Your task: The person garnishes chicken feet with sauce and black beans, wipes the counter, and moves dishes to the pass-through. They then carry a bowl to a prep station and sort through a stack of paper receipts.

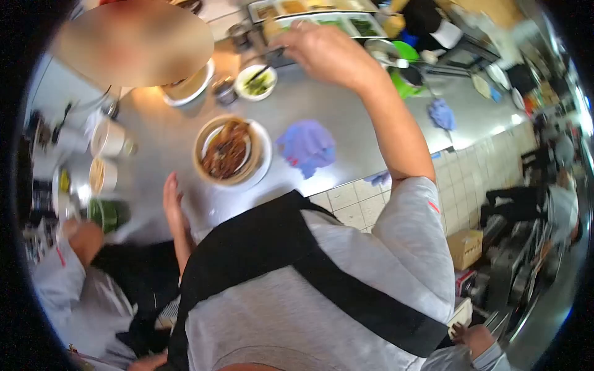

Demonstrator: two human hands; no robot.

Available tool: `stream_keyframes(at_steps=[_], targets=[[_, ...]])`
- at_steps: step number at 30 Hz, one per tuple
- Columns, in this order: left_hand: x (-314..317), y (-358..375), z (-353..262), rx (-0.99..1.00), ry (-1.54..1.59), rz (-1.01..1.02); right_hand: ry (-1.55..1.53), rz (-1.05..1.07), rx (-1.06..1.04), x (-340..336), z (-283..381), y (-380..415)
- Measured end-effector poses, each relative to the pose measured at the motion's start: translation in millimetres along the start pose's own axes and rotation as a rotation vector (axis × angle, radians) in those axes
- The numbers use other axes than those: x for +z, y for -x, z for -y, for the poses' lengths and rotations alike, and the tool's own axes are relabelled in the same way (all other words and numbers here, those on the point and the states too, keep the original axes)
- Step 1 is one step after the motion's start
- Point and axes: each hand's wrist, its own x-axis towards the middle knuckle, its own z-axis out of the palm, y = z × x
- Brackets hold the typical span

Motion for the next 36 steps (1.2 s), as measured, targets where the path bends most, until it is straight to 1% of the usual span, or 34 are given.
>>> stream_keyframes(at_steps=[1, 2, 3, 4, 5, 6, 7, 8, 9, 11, 13, 14, 15, 16, 17, 19, 21, 23, 24, 25, 27, 30, 33, 36], targets=[[-2.1, 2.4, -0.4, -0.011, 0.003, -0.034, 0.117, -0.058, 0.115, -8.3, -31.6, 12.3], [-3.6, 3.3, -1.1, -0.042, 0.023, -0.059, 0.245, -0.043, 0.301, -25.5, -51.0, 19.9], [-5.1, 4.7, -0.8, -0.079, 0.039, -0.094, 0.388, -0.041, 0.405, -33.9, -84.1, 31.1], [-7.6, 6.8, 0.7, -0.059, 0.048, -0.121, 0.479, 0.032, 0.604, -44.8, -106.4, 38.8], [-10.8, 8.1, 4.0, -0.044, 0.058, -0.152, 0.542, 0.009, 0.687, -42.5, -145.2, 52.2], [-8.8, 7.7, 3.9, -0.027, 0.065, -0.187, 0.66, 0.099, 0.784, -46.0, -170.7, 61.0], [-2.3, 7.0, 1.1, 0.07, 0.013, -0.186, 0.651, 0.145, 0.845, -40.4, -208.7, 74.7], [4.4, 9.4, -3.0, 0.164, -0.044, -0.19, 0.623, 0.158, 0.907, -35.5, -231.3, 86.5], [9.4, 14.7, -8.1, 0.252, -0.109, -0.198, 0.603, 0.202, 0.925, -29.6, -248.6, 95.4], [35.8, 28.3, -48.4, 0.366, -0.256, -0.094, 0.545, 0.307, 0.936, -8.6, -276.8, 107.4], [74.7, 41.7, -99.9, 0.431, -0.318, 0.188, 0.521, 0.487, 0.987, 18.9, -300.5, 114.1], [95.1, 47.2, -120.0, 0.505, -0.396, 0.323, 0.536, 0.454, 0.934, 24.3, -297.7, 117.6], [112.6, 48.3, -124.8, 0.528, -0.356, 0.532, 0.549, 0.408, 0.879, 25.1, -281.5, 114.1], [133.8, 48.4, -122.9, 0.622, -0.311, 0.708, 0.61, 0.334, 0.824, 25.2, -257.2, 102.0], [157.3, 47.8, -117.5, 0.711, -0.372, 0.862, 0.674, 0.258, 0.772, 24.8, -231.2, 95.9], [203.7, 50.9, -94.2, 0.9, -0.451, 0.88, 0.473, 0.065, 0.616, 32.9, -188.9, 95.4], [232.2, 55.6, -80.8, 0.875, -0.656, 0.803, 0.07, 0.017, 0.477, 50.8, -157.3, 103.8], [265.6, 47.5, -36.8, 0.722, -0.802, 0.808, -0.111, 0.115, 0.462, 73.4, -117.4, 120.4], [273.5, 45.0, -24.0, 0.648, -0.869, 0.811, -0.193, 0.214, 0.498, 78.6, -92.7, 123.7], [272.7, 45.5, -30.2, 0.718, -0.906, 0.828, -0.273, 0.314, 0.536, 84.2, -70.2, 126.2], [267.3, 45.8, -49.4, 0.868, -0.982, 0.871, -0.466, 0.234, 0.496, 111.5, -43.9, 140.3], [260.1, 48.9, -51.4, 0.846, -0.852, 0.771, -0.54, 0.324, 0.596, 151.3, -17.6, 147.5], [239.7, 56.5, -58.1, 0.821, -0.75, 0.76, -0.416, 0.22, 0.553, 159.8, -17.0, 141.3], [182.1, 62.3, -95.0, 0.916, -0.288, 0.513, -0.482, -0.018, 0.574, 131.5, -16.8, 111.4]])
